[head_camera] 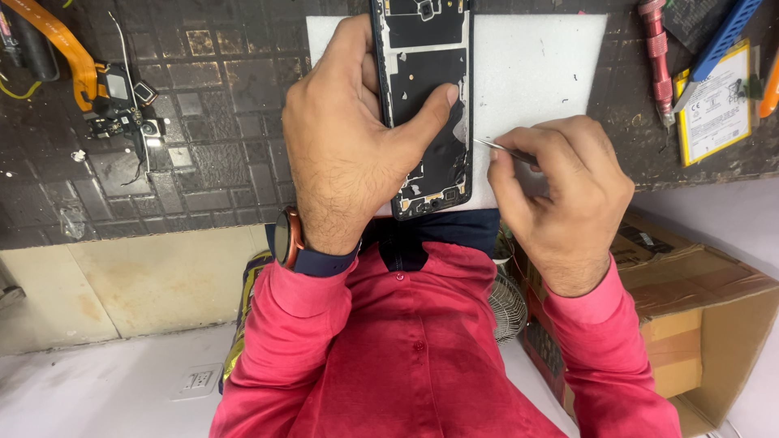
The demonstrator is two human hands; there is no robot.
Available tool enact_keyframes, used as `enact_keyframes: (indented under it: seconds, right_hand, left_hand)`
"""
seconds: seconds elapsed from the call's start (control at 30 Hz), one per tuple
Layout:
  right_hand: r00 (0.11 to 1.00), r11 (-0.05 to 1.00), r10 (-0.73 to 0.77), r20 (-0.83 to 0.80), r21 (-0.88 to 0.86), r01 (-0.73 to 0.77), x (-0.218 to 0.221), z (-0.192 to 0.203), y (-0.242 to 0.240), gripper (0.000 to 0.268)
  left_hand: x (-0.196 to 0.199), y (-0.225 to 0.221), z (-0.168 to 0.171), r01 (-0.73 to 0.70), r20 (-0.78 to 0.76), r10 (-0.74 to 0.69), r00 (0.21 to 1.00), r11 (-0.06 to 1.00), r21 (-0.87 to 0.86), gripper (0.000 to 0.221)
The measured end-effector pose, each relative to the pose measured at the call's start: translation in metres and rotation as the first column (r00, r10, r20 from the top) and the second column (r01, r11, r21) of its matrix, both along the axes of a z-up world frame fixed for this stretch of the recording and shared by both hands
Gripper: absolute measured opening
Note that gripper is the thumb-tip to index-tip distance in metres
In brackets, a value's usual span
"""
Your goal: The person holds a disassembled smartphone chassis and uses a metal spudger to scrape adhesive residue from the interior frame. The person rotates the chassis to access different edges and continues scraping along the sides and corners.
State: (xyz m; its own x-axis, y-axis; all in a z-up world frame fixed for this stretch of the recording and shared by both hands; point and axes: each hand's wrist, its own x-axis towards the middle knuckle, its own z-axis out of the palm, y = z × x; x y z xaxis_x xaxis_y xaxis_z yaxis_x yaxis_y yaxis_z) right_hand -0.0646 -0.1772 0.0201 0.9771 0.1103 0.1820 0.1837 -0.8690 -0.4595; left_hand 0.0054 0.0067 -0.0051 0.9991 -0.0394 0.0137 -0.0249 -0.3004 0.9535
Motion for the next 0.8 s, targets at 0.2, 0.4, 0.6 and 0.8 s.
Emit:
enact_keyframes:
  seconds: [0.2,0.4,0.6,0.8]
  right_hand:
    - [0.995,0.992,-0.064,-0.073,0.103,0.072,-0.0039,-0.0039,-0.002,0.011]
    - [1.0,0.999,-0.012,-0.016,0.036,0.013,-0.0014,-0.0024,-0.001,0.016]
    - [1.0,0.999,0.014,-0.02,0.036,-0.014,0.0024,0.0033,0.0028,0.014]
    - [0.999,0.995,-0.028,-0.04,0.092,0.032,-0.0025,-0.0013,0.0049,0.015]
  left_hand:
    - [-0.0008,-0.0012,-0.0004,-0.002,-0.006,0.002,1.0,0.999,-0.035,0.043]
    - [-0.0005,-0.0008,-0.0004,-0.005,-0.017,0.005,1.0,1.0,0.016,0.043]
    - [-0.0027,-0.0009,-0.0022,-0.001,0.002,0.001,1.0,0.999,-0.043,0.045]
    - [-0.0029,-0.0025,-0.0026,-0.017,0.029,0.017,0.999,1.0,0.011,0.045]
